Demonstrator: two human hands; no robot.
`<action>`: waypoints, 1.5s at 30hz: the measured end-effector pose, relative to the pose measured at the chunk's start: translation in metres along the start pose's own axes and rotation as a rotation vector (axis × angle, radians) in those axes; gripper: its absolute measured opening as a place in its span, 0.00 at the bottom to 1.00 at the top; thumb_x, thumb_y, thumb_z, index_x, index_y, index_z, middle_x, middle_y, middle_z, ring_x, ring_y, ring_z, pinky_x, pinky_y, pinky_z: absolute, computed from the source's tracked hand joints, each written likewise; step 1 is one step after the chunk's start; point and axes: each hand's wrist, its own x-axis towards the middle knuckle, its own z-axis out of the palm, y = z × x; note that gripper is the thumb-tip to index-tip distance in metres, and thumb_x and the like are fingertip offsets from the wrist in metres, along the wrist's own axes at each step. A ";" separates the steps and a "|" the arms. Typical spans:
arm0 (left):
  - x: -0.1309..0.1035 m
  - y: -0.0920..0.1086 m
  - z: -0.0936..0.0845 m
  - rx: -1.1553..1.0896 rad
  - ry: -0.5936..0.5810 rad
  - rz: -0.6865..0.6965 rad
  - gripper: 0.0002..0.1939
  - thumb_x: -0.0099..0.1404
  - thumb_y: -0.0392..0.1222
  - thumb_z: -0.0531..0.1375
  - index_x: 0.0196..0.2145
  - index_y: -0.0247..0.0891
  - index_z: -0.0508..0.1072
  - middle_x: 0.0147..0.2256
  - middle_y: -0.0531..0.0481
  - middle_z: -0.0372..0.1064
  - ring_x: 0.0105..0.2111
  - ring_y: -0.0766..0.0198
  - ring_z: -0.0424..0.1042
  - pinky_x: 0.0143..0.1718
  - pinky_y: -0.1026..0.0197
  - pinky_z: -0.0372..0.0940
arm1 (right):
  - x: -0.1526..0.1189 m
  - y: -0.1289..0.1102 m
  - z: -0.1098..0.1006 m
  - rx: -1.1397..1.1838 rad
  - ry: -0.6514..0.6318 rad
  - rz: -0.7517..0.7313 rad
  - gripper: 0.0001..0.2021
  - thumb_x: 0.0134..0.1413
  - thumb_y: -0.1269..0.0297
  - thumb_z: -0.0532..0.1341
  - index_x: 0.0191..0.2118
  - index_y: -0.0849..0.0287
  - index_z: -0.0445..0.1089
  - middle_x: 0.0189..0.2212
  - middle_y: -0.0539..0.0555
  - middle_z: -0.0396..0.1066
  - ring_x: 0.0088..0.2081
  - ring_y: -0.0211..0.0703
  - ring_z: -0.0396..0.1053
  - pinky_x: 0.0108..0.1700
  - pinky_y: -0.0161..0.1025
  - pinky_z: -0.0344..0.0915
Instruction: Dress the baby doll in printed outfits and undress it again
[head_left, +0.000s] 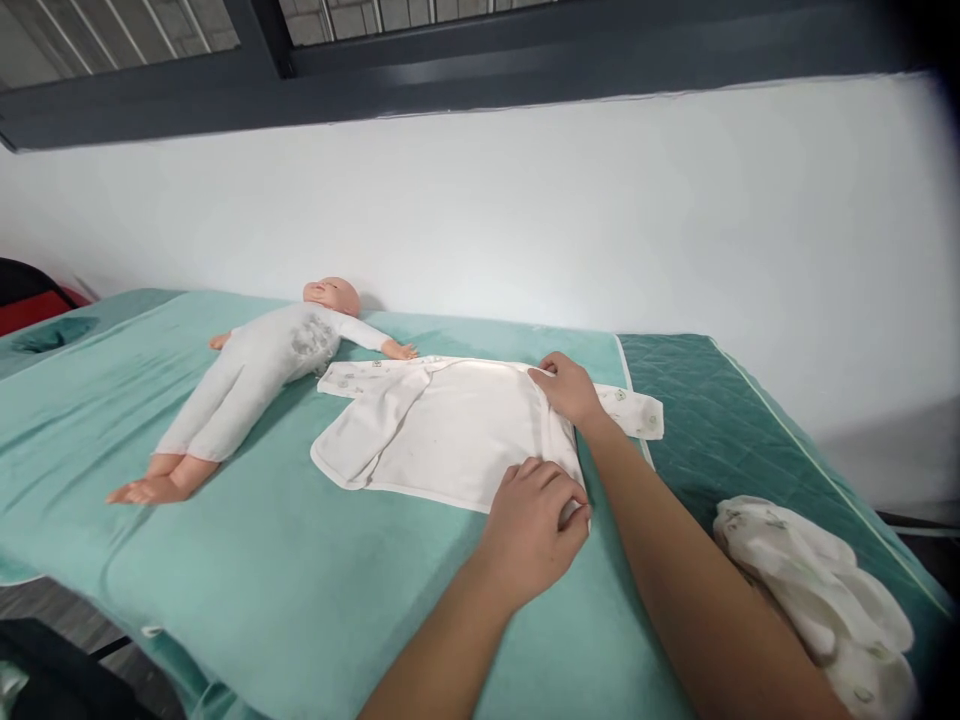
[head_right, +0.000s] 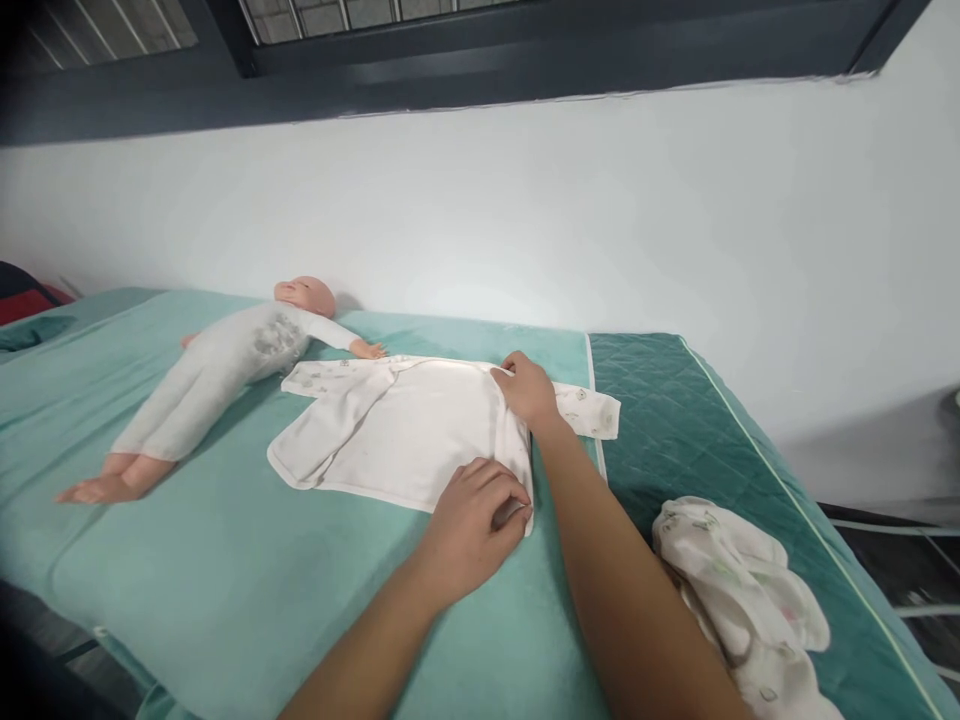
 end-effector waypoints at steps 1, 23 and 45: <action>0.000 0.001 -0.001 -0.005 0.001 -0.003 0.02 0.65 0.37 0.58 0.34 0.41 0.70 0.37 0.53 0.73 0.42 0.62 0.67 0.45 0.57 0.58 | -0.001 -0.001 0.001 -0.005 0.009 -0.005 0.11 0.59 0.53 0.55 0.40 0.54 0.68 0.40 0.53 0.75 0.39 0.45 0.71 0.36 0.38 0.60; -0.092 -0.092 -0.216 0.000 0.424 -0.279 0.08 0.69 0.45 0.54 0.38 0.45 0.73 0.41 0.51 0.74 0.43 0.60 0.72 0.48 0.57 0.66 | -0.068 -0.132 -0.011 0.227 -0.035 -0.193 0.12 0.64 0.51 0.52 0.45 0.48 0.69 0.46 0.53 0.72 0.44 0.48 0.71 0.45 0.43 0.66; -0.080 -0.304 -0.375 -1.034 0.237 -0.823 0.27 0.62 0.58 0.60 0.47 0.30 0.74 0.34 0.40 0.78 0.37 0.46 0.78 0.38 0.46 0.73 | 0.161 -0.348 0.211 0.256 -0.452 0.078 0.44 0.44 0.32 0.63 0.56 0.67 0.67 0.56 0.69 0.69 0.55 0.58 0.69 0.49 0.42 0.69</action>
